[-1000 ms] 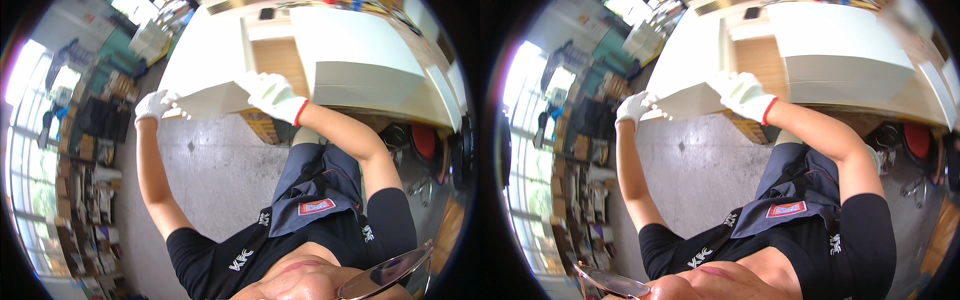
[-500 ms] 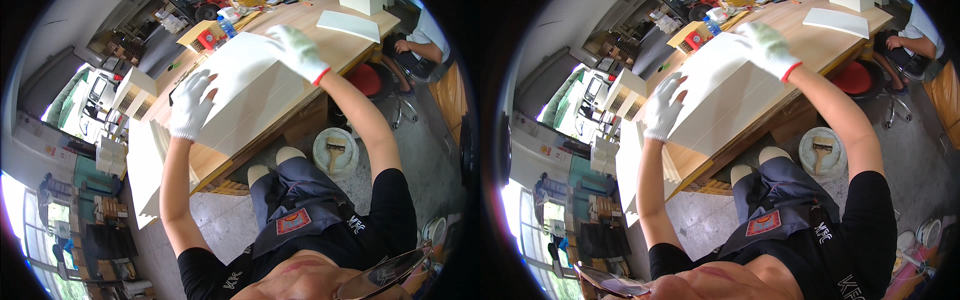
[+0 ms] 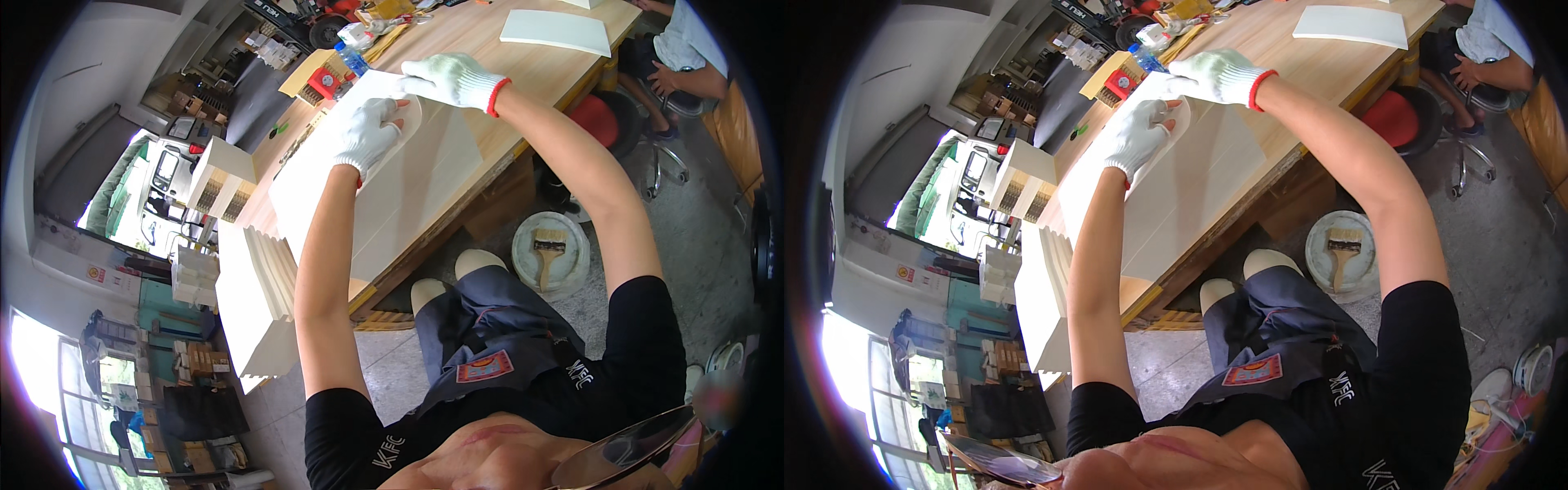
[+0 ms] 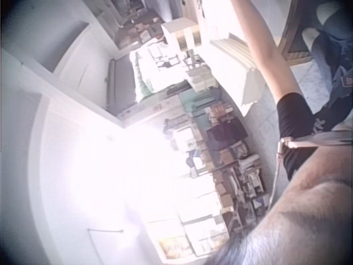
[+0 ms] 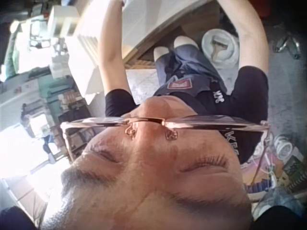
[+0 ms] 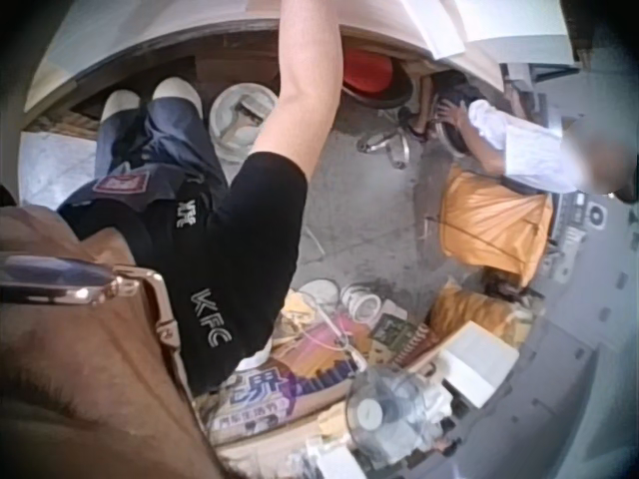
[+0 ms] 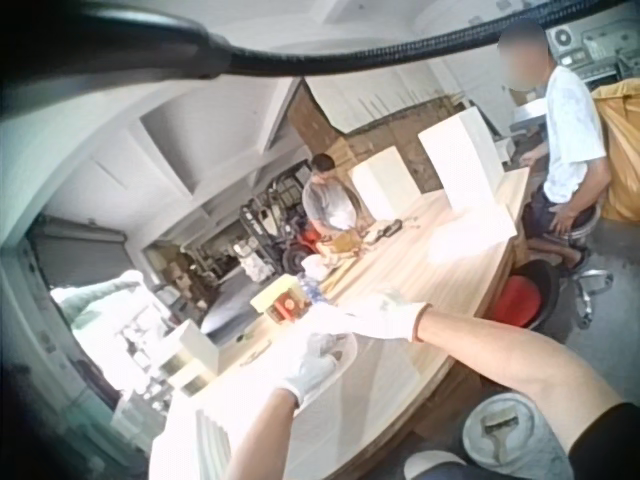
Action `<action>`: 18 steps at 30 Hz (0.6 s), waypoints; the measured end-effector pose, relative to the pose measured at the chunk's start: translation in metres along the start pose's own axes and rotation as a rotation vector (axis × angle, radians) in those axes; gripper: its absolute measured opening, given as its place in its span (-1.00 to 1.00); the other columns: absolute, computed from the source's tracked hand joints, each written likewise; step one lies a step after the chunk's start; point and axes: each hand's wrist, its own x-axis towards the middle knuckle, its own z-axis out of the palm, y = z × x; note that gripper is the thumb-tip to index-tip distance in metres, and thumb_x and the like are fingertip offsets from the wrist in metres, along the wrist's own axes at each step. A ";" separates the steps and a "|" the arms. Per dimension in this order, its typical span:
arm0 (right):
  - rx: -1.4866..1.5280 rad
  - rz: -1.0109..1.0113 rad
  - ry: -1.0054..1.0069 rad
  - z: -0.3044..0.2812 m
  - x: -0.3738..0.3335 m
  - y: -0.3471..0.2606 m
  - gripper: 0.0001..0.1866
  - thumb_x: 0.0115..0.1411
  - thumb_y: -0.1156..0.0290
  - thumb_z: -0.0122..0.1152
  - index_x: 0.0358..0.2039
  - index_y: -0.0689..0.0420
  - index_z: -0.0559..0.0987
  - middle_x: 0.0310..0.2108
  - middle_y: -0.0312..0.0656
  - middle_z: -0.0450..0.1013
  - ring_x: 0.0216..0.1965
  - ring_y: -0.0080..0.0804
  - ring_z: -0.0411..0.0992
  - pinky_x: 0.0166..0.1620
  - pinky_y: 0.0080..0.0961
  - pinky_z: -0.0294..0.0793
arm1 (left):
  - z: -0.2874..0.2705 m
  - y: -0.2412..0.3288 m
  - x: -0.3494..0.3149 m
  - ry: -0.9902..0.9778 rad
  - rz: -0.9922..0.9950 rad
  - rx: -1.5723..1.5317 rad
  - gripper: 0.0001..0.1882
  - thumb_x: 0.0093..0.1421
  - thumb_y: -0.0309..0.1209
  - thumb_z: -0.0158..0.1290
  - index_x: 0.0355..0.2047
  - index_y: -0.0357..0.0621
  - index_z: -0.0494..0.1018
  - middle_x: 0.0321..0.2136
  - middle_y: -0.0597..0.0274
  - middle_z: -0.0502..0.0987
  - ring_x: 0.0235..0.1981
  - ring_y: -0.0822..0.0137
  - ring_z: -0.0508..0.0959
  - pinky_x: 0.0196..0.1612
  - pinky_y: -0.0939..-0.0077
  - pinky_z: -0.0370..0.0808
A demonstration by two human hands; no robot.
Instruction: The person, wearing gloves, handles and organizes large stacks of white paper sheets on a wooden table, moving them one by one or in small batches.
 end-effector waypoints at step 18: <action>0.607 0.490 0.086 0.033 -0.022 -0.006 -0.27 0.27 -0.35 -0.05 0.01 0.09 0.58 -0.21 -0.16 0.60 -0.18 -0.30 0.56 -0.03 -0.37 0.45 | 0.000 0.013 -0.011 -0.004 -0.129 -0.377 -0.50 0.14 -0.43 0.27 0.11 -0.19 0.49 -0.03 0.04 0.60 0.01 0.25 0.58 0.10 0.37 0.48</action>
